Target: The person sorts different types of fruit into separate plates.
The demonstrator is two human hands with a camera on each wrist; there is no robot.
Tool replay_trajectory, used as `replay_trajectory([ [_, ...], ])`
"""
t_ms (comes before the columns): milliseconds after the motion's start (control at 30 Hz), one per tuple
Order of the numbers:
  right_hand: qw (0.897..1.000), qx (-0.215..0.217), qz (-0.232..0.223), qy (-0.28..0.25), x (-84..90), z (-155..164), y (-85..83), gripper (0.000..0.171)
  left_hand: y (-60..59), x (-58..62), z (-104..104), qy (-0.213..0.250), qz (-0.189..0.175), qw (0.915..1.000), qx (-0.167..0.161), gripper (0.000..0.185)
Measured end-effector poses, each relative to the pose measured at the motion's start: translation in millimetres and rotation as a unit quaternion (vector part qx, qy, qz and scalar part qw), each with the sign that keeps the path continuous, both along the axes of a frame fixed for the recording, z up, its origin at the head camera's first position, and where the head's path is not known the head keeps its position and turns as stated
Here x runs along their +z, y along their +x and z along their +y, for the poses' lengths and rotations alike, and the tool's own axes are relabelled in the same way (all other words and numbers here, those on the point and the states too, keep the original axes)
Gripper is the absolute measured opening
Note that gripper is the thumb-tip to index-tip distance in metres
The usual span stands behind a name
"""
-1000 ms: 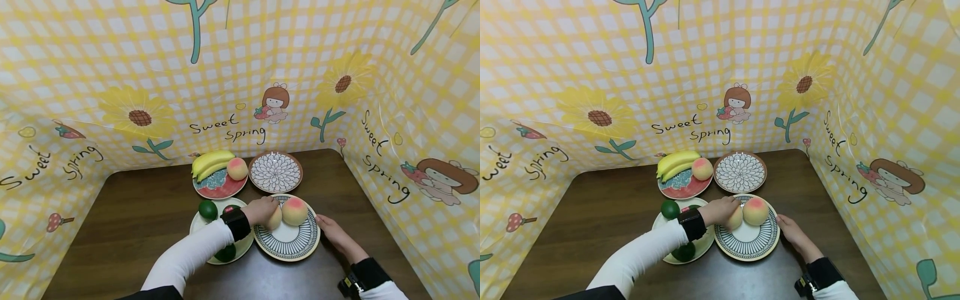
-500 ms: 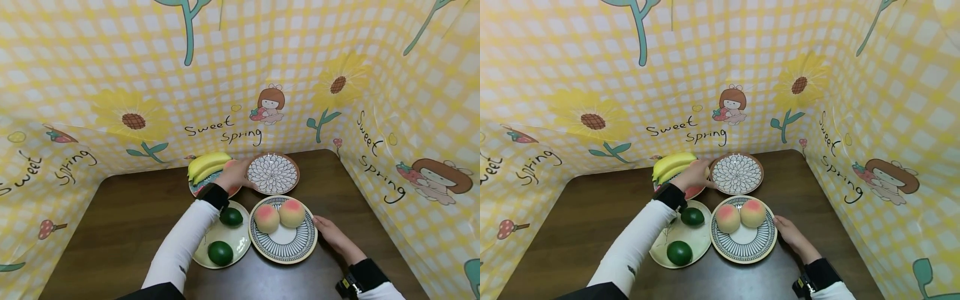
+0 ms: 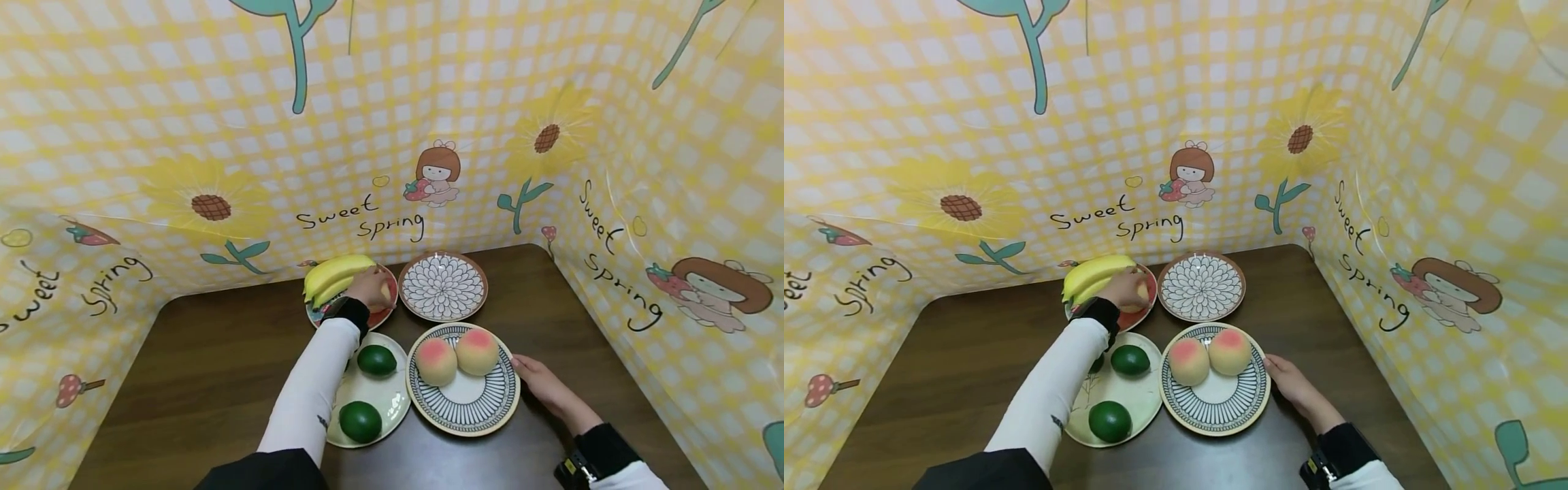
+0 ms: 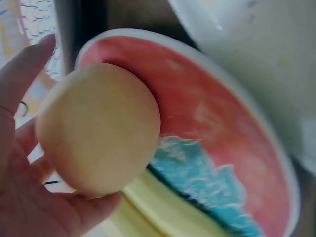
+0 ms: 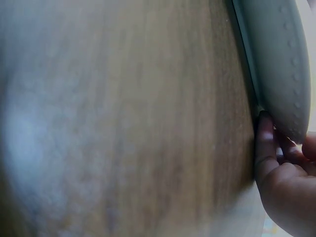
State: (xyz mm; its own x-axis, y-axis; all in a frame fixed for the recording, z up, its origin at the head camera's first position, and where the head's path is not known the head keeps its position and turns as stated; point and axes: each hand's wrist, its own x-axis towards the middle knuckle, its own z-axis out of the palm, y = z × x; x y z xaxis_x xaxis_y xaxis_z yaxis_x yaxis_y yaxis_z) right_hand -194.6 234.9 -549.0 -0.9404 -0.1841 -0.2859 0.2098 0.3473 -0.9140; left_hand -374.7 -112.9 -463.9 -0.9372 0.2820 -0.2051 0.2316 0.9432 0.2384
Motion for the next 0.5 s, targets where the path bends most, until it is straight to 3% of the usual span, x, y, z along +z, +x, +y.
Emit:
replay_trajectory([
  [133,1.000,-0.004,-0.003,-0.002,-0.6,-3.7,0.6,0.048,0.8,-8.9,-12.5,0.004,-0.009,0.9998,0.016,0.076],
  [300,1.000,-0.005,-0.004,-0.003,-0.8,-3.2,0.6,0.049,-3.1,-21.8,-23.3,0.033,0.007,0.9990,0.028,0.080],
  [500,1.000,-0.002,-0.004,-0.006,-0.1,-0.7,-0.4,0.050,-3.7,-22.7,-22.8,0.029,0.003,0.9992,0.029,0.076],
])
